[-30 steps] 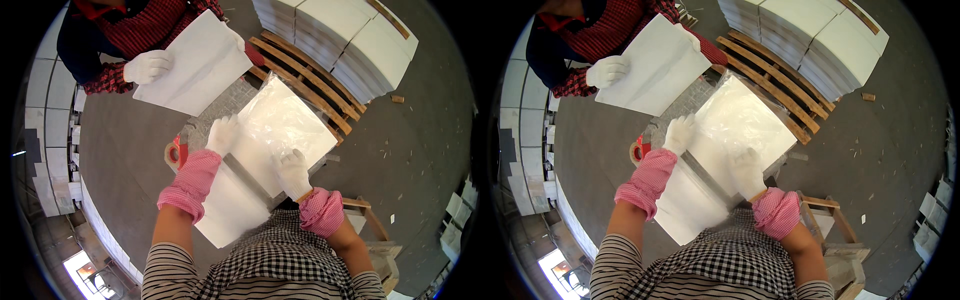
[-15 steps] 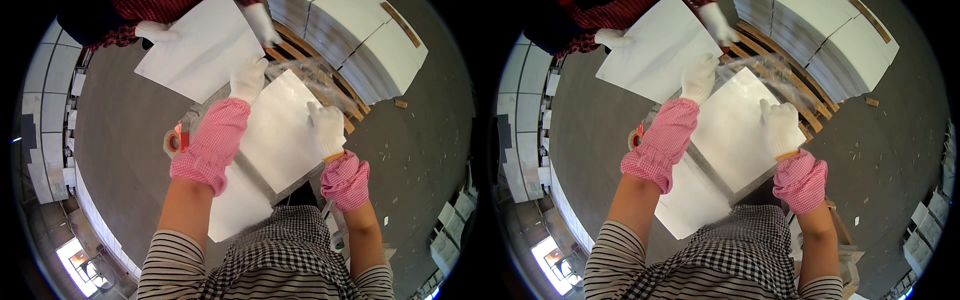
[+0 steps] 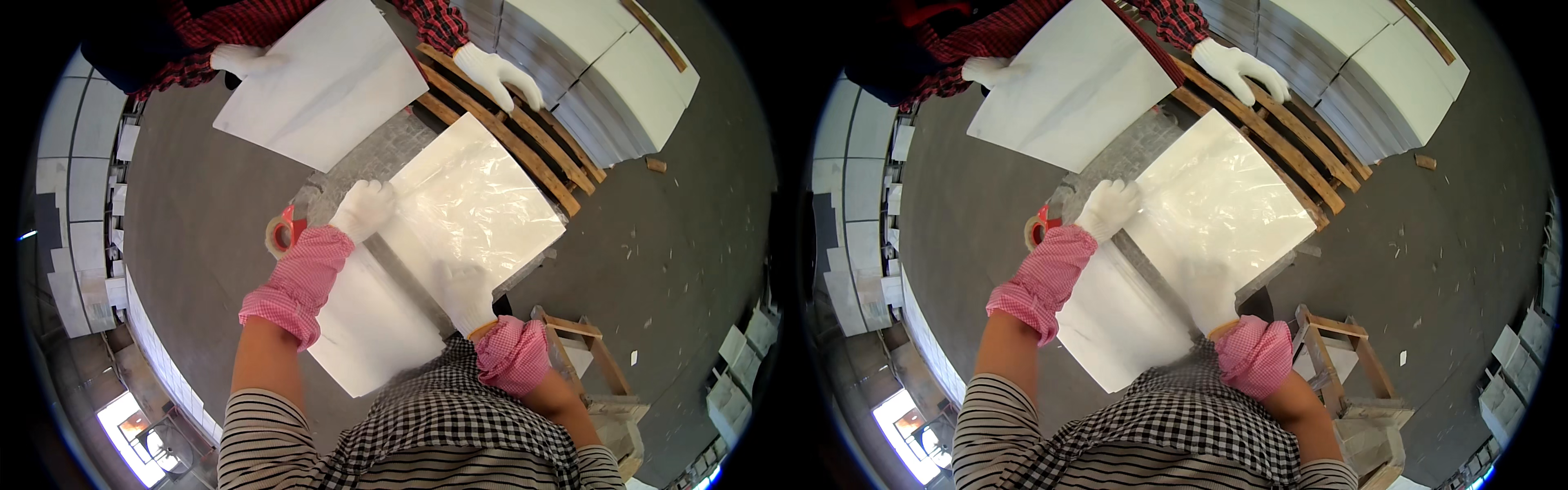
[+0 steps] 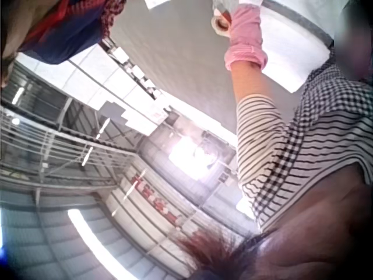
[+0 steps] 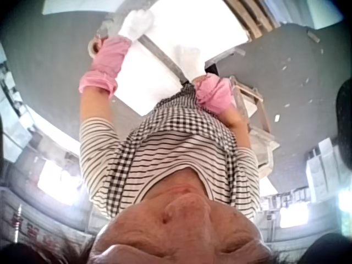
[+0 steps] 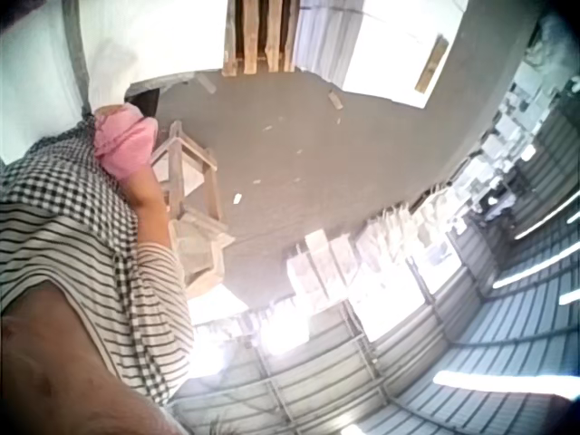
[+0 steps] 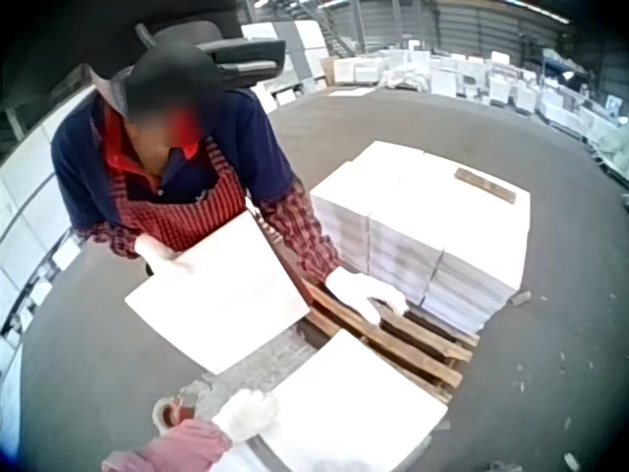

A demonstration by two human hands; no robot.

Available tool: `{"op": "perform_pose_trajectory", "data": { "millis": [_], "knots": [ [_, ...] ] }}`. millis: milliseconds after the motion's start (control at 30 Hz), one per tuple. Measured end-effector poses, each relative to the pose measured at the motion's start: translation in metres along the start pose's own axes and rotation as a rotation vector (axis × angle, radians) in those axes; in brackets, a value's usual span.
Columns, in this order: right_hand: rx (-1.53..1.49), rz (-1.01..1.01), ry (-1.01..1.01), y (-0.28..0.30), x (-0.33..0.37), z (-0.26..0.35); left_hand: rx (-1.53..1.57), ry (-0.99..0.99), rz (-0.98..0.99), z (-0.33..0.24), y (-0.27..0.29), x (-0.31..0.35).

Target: The person wraps white rectangular tiles with clear plastic film in a warehouse. They pick up tiles, place them on a work surface, cover them with plastic, and smooth the film. A coworker assists by handing tiles and using tape.

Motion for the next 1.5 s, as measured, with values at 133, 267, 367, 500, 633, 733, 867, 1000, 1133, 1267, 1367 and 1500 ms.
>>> {"op": "perform_pose_trajectory", "data": {
  "millis": [133, 267, 367, 500, 633, 733, 867, 1000, 1133, 1267, 1367, 1500],
  "knots": [
    [-0.036, 0.059, 0.071, -0.004, -0.001, 0.011, -0.009, 0.078, 0.053, 0.013, -0.004, 0.006],
    [0.060, 0.225, 0.067, -0.012, -0.002, 0.014, 0.053, 0.230, 0.177, 0.008, -0.001, 0.007],
    [-0.063, 0.461, 0.096, 0.008, -0.003, 0.027, 0.291, 0.424, 0.343, 0.016, -0.004, 0.016],
    [0.055, 0.101, 0.141, -0.013, 0.010, 0.028, 0.585, 0.621, 0.745, 0.022, 0.008, 0.002],
    [0.148, 0.180, 0.164, -0.023, 0.020, 0.036, 0.303, 0.789, 0.567, -0.005, 0.028, 0.013],
    [-0.193, 0.221, 0.046, -0.062, 0.047, 0.022, 0.363, 0.950, 0.380, -0.016, 0.019, 0.027],
    [-0.434, 0.243, 0.130, 0.063, -0.007, 0.024, 0.525, 1.092, 0.314, -0.018, 0.007, 0.038],
    [-0.606, -0.262, 0.277, 0.129, -0.051, 0.018, 0.264, 1.078, 0.273, -0.027, -0.014, 0.037],
    [-0.418, -0.427, 0.394, 0.072, -0.106, 0.006, 0.387, 1.095, 0.127, -0.030, -0.004, 0.040],
    [-0.110, -0.233, 0.444, 0.057, -0.123, 0.015, 0.496, 1.117, 0.065, -0.022, -0.004, 0.055],
    [-0.044, -0.246, 0.440, 0.046, -0.125, 0.015, 0.515, 1.163, 0.082, -0.019, 0.016, 0.067],
    [0.220, -0.250, 0.472, 0.031, -0.127, 0.014, 0.723, 1.144, -0.392, -0.039, 0.056, 0.058]
  ]
}}
Point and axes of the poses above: each hand's wrist, its own x-axis away from the middle knuckle, its own y-axis out of the back of the hand, z = x × y, the point moved 9 cm from there along -x, towards the middle knuckle, and after that the axes turned 11 degrees about y, right-handed, at the moved point
